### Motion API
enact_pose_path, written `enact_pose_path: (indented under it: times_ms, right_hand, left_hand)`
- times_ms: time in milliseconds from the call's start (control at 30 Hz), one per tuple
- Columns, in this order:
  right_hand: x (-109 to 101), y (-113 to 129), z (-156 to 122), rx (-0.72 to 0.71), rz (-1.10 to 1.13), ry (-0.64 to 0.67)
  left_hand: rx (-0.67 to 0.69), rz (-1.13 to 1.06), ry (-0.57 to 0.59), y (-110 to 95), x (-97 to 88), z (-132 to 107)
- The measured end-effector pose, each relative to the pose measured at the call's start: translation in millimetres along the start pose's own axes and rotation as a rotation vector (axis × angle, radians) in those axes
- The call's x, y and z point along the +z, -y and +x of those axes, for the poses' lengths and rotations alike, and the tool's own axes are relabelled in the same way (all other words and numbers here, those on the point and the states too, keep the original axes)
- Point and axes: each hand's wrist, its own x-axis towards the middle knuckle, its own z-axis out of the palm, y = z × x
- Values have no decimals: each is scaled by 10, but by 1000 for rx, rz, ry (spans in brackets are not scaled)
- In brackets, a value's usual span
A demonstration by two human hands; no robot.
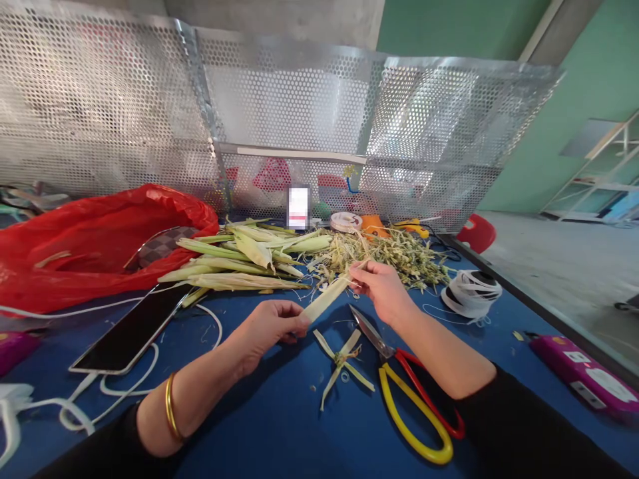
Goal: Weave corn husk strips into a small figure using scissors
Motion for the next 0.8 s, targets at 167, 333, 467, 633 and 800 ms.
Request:
enact_pose_path:
  times_ms: [167,333,467,633,800]
  right_hand:
    - [24,44,-11,-57,18,9]
    - [-10,99,-7,-35,22,14]
    - [84,47,-99,88,-49,172]
    - [160,-57,-144,115,-80,239]
    - [79,-23,-93,129,-158,377]
  left_hand:
    - [-19,-147,66,-100,49,46]
    - [14,-273,-31,-255,209,174]
    - [124,-310,-86,-320,366,275]
    - [67,-353,-55,-263,368,322]
    - [-89,-419,154,-245,282,319]
